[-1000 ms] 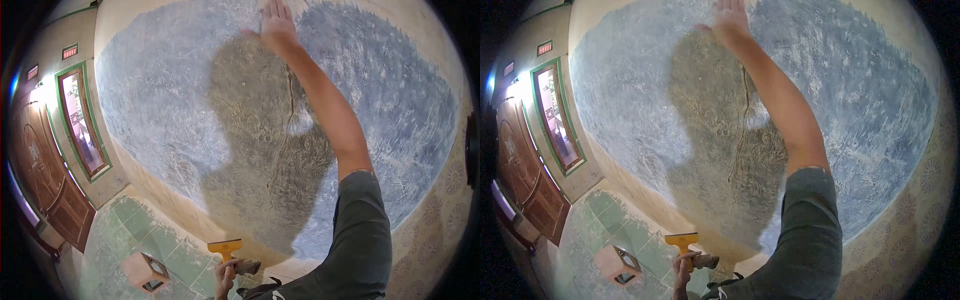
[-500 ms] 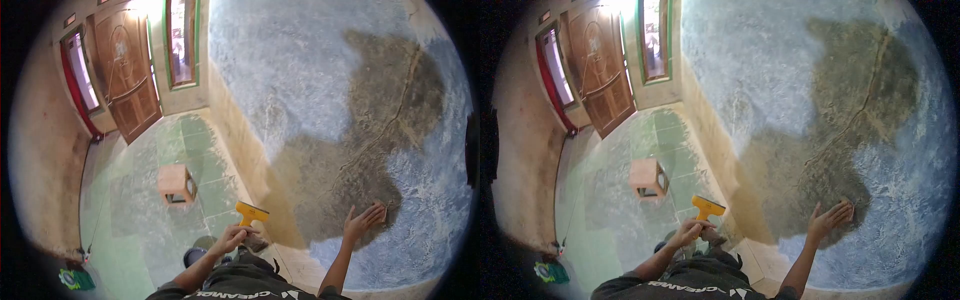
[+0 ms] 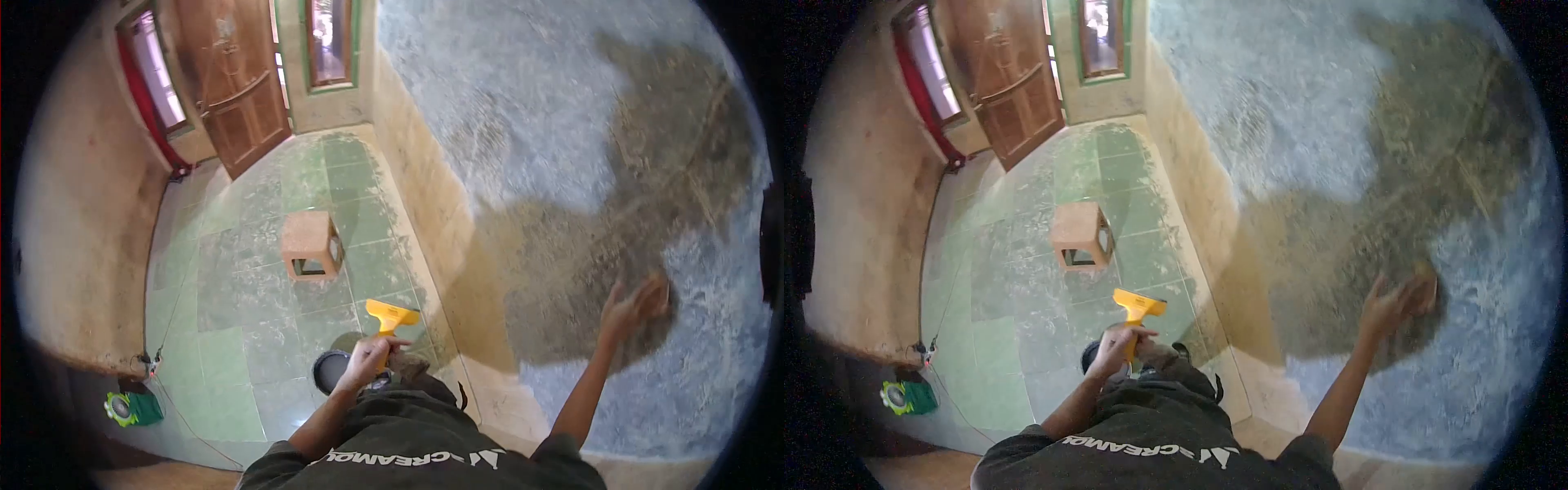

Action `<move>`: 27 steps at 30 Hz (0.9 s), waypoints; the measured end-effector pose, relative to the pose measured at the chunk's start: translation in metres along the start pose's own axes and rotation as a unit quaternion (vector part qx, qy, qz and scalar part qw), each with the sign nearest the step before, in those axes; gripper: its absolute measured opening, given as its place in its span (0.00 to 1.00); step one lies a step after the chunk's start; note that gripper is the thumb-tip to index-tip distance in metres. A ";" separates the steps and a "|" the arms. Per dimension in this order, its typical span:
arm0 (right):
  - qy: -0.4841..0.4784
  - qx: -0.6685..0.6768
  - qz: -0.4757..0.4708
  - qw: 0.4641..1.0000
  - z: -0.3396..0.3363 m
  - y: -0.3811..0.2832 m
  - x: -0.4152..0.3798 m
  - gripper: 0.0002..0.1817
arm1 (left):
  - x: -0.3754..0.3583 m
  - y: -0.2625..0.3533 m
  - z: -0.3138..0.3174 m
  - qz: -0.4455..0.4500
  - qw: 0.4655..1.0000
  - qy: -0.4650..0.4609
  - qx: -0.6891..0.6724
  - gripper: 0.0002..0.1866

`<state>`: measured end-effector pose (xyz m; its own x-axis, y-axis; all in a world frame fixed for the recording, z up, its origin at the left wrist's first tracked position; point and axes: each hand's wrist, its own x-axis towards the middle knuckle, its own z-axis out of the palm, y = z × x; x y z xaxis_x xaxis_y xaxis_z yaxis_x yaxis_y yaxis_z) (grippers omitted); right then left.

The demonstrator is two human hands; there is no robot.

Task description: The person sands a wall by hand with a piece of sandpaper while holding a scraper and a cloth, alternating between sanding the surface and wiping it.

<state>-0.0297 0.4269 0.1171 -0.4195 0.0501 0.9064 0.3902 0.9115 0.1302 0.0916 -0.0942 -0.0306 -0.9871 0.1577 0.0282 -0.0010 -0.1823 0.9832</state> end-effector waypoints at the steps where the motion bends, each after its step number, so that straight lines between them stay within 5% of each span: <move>1: 0.000 -0.020 -0.023 1.000 -0.004 -0.003 0.019 0.43 | -0.002 0.000 -0.002 0.001 1.000 0.000 -0.005 0.27; 7: 0.055 -0.009 -0.126 0.990 -0.014 -0.013 0.140 0.40 | -0.002 0.006 0.001 0.035 0.999 0.028 0.011 0.31; 13: 0.087 0.016 -0.195 0.977 0.006 -0.035 0.208 0.42 | -0.004 -0.025 0.013 -0.027 0.999 0.029 -0.026 0.31; 17: -0.103 -0.005 -0.253 0.962 0.023 -0.060 0.146 0.46 | 0.004 -0.033 0.027 -0.026 0.999 0.008 -0.024 0.31; 20: -0.256 -0.083 -0.342 0.900 0.042 -0.075 0.050 0.50 | 0.010 -0.034 0.033 -0.032 0.999 0.016 -0.009 0.32; 27: -0.339 -0.056 -0.513 0.786 0.139 -0.113 -0.036 0.48 | 0.003 -0.033 0.051 -0.038 0.994 0.101 -0.031 0.28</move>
<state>-0.1724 0.3789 0.0140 -0.8869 -0.4469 -0.1175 -0.3850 0.5740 0.7227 0.0972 -0.0378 -0.0540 -0.9959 -0.0233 -0.0879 -0.0798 -0.2387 0.9678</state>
